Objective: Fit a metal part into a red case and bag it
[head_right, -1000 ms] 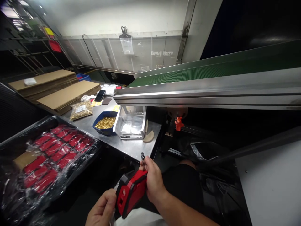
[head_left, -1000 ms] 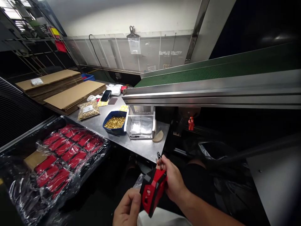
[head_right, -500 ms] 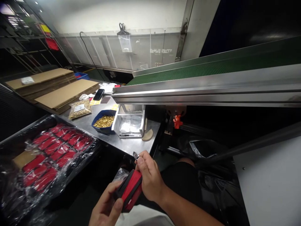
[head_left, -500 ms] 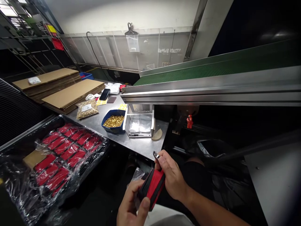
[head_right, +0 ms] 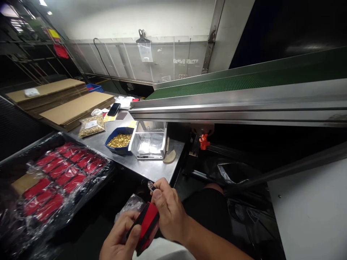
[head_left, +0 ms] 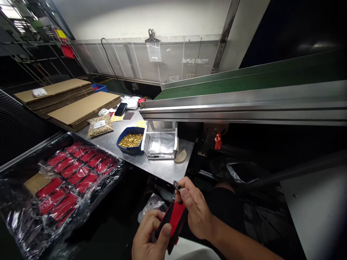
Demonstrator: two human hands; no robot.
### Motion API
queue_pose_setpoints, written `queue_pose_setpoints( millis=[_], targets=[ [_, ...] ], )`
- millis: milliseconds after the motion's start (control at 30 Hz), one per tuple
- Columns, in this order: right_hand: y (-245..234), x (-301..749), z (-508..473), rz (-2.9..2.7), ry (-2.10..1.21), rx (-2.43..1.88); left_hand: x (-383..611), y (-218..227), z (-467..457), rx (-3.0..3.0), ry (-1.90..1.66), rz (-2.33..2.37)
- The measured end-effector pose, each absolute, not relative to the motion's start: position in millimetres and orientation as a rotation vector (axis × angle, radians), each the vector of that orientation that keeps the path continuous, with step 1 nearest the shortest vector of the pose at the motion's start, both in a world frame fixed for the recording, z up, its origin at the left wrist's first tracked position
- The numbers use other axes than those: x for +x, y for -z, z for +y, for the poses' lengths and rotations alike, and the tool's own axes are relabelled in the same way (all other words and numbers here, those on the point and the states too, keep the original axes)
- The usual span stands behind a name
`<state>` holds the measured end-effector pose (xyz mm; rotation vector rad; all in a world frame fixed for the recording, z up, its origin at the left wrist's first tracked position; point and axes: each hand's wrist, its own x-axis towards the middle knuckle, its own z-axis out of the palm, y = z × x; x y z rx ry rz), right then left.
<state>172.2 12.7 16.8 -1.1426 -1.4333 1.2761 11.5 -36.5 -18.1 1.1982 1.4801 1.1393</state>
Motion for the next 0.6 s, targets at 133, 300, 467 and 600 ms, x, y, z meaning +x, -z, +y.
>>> queue_pose_setpoints(
  millis=[133,300,467,600],
  targets=[
    [-18,177,10,-1.666,-1.366,-0.989,6,11,-20,1.060,-0.933,1.250],
    [-12,164,-5,-1.402,-1.175,-1.047,5,2,-13,0.999,-0.892,1.011],
    [-6,159,-7,-1.133,-1.098,-1.101,1,-2,-16,1.074,-0.924,1.092],
    [-7,158,-4,-1.078,-1.129,-1.087,2,-1,-18,1.088,-0.969,1.112]
  ],
)
